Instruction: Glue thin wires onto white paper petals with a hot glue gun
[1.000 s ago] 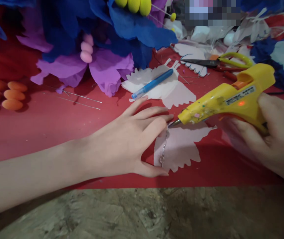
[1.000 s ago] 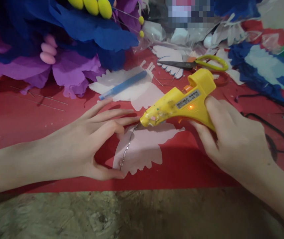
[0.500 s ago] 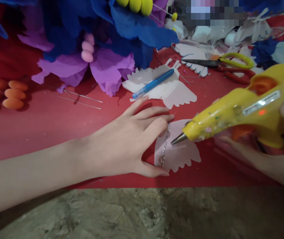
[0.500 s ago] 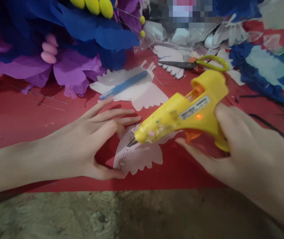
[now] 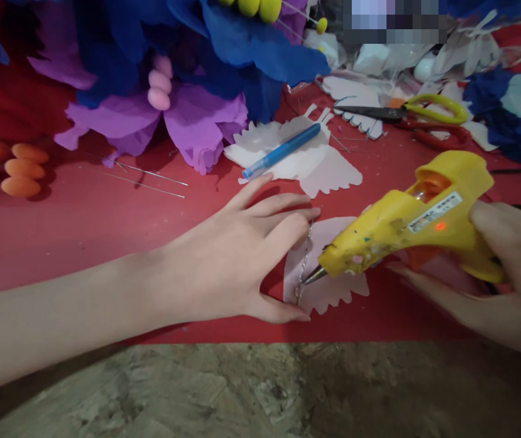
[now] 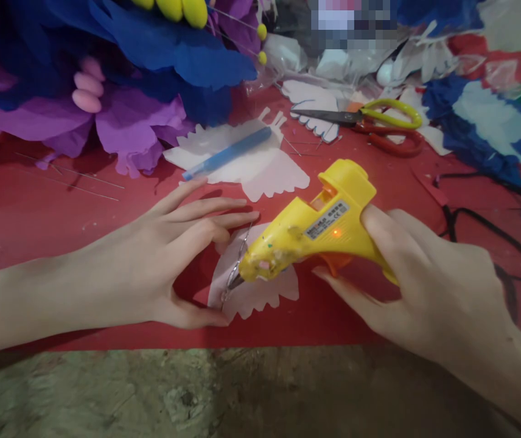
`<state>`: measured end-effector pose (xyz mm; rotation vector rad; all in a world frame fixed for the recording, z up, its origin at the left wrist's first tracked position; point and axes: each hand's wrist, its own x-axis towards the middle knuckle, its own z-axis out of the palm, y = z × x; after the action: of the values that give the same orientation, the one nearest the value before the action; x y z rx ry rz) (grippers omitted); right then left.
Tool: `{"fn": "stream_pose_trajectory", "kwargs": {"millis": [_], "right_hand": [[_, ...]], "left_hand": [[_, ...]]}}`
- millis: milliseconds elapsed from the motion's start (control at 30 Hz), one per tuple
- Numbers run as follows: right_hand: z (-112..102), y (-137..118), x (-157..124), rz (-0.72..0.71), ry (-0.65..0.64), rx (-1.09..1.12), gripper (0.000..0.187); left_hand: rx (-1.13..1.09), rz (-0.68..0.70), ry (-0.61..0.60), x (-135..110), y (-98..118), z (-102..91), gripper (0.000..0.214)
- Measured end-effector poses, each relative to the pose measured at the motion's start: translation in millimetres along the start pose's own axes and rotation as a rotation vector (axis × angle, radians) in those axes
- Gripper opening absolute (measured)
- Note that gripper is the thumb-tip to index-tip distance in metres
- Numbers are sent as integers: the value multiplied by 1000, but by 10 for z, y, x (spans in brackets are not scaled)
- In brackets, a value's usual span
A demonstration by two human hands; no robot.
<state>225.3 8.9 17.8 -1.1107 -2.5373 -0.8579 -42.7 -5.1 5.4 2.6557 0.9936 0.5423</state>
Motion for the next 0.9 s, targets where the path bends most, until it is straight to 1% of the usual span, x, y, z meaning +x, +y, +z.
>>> {"fn": "stream_pose_trajectory", "kwargs": {"millis": [100, 167, 233, 300, 400, 433, 467, 533, 633, 667, 733, 800, 900], "right_hand": [[-22, -6, 5, -64, 18, 46, 46], [-40, -17, 19, -24, -6, 43, 45], [-56, -33, 37, 60, -75, 20, 48], [-63, -49, 48, 72, -96, 20, 47], [-53, -61, 47, -32, -10, 63, 38], [-46, -62, 46, -58, 20, 71, 37], [-41, -63, 48, -57, 24, 66, 36], [-36, -64, 59, 9, -32, 34, 39], [-49, -76, 72, 151, -129, -4, 48], [-57, -82, 70, 174, -142, -3, 49], [-72, -97, 62, 163, -110, 10, 50], [-82, -109, 62, 174, -115, 18, 49], [-74, -105, 93, 213, -183, 26, 53]], "left_hand": [[-4, 2, 7, 0, -4, 5, 48], [-7, 4, 11, 1, -11, 10, 47], [-9, 8, 13, 2, -17, 14, 45], [-10, 11, 16, 2, -20, 17, 46], [-8, 10, 19, -2, -18, 15, 45], [-6, 11, 20, -2, -17, 15, 44], [-4, 14, 22, -2, -17, 14, 44], [-1, 24, 25, -1, -16, 14, 43], [3, 23, 21, 2, -13, 15, 41], [5, 19, 17, 1, -12, 14, 41], [10, 12, 12, 0, -9, 13, 41], [11, 14, 15, -2, -9, 11, 42], [5, 15, 19, 0, -12, 11, 40]]}}
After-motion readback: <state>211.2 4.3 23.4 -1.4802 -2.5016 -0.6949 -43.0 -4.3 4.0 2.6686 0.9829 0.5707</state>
